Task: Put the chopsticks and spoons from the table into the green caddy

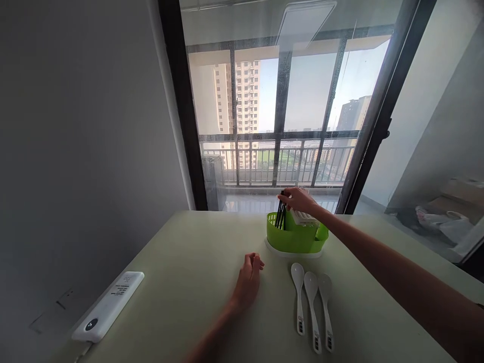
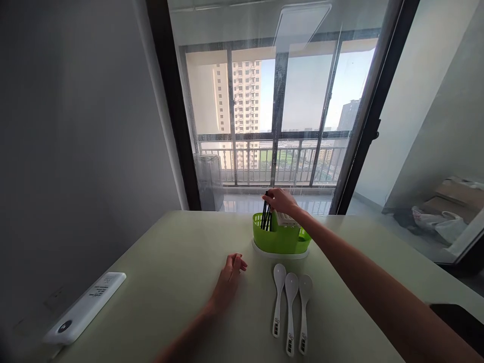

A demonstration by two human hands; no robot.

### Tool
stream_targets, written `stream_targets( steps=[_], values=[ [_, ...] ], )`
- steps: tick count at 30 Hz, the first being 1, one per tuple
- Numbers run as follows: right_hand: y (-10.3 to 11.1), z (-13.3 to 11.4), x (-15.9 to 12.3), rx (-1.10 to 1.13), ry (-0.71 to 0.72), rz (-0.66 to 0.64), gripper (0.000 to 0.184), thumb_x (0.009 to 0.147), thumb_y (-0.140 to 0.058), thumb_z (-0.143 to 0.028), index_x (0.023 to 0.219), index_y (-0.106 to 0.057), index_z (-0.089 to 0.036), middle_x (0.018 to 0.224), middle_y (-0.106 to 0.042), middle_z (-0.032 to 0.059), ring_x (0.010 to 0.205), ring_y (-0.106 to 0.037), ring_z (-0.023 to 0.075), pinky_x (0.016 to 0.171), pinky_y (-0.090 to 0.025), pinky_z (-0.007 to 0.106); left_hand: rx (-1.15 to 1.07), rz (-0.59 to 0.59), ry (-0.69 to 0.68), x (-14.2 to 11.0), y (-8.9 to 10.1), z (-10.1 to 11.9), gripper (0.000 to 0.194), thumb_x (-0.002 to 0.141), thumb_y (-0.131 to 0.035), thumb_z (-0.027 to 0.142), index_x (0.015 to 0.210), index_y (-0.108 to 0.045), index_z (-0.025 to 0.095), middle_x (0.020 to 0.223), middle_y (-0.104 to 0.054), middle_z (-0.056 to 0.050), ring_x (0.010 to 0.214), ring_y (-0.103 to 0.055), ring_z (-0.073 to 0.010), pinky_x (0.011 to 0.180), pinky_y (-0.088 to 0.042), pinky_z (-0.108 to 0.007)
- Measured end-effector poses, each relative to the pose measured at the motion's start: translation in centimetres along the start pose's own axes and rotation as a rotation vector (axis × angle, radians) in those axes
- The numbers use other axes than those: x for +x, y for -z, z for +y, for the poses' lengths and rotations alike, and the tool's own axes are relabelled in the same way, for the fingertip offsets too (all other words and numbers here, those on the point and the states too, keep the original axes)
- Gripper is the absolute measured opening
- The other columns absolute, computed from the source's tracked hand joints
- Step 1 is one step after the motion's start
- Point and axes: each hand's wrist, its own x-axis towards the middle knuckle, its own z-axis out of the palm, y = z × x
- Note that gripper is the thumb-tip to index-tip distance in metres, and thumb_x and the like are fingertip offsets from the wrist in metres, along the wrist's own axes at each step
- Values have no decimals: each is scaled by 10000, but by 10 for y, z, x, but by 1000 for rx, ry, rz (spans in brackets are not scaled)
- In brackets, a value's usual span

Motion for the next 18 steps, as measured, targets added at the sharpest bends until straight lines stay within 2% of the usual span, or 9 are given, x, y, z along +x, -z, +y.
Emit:
stream_targets(
  steps=[5,8,10,14,16,18],
  values=[
    [14,-11,-9,-105,-2,185,310,998,-514,-363,1223,-590,-164,882,-767,57,698,-696,179,668,-499,311,8,-1,-7,0,0,0,525,972,-270,677,1070,-521,226,955,-680,-63,921,-646,-218,898,-469,-355],
    [24,-24,-25,-153,107,189,334,1012,-429,-399,1222,-586,-192,963,-777,71,731,-705,201,625,-451,294,14,-9,-18,-1,0,0,509,978,-277,667,1043,-530,230,957,-683,-60,916,-645,-214,895,-466,-349],
    [28,-32,-40,-185,236,108,304,1007,-425,-403,1154,-627,-229,975,-776,51,742,-701,189,628,-434,279,15,-11,-24,-1,0,-1,498,986,-279,654,1042,-534,230,958,-683,-59,912,-645,-212,896,-468,-352],
    [25,-40,-79,-267,489,-159,203,962,-517,-353,953,-707,-283,909,-775,9,715,-686,168,639,-411,271,32,-16,-25,0,0,-3,494,989,-285,654,1012,-550,238,961,-688,-56,919,-645,-211,895,-472,-344],
    [18,-37,-99,-306,552,-274,188,938,-545,-310,894,-725,-282,853,-768,10,680,-683,160,618,-406,267,41,-17,-39,0,1,-2,485,992,-293,645,977,-558,239,949,-689,-53,913,-644,-207,894,-473,-339],
    [8,-30,-116,-340,571,-362,147,894,-599,-293,922,-742,-278,848,-764,19,672,-692,165,595,-414,261,45,-21,-58,-1,1,-1,477,997,-299,630,953,-568,238,939,-689,-52,898,-643,-204,880,-476,-336]
  ],
)
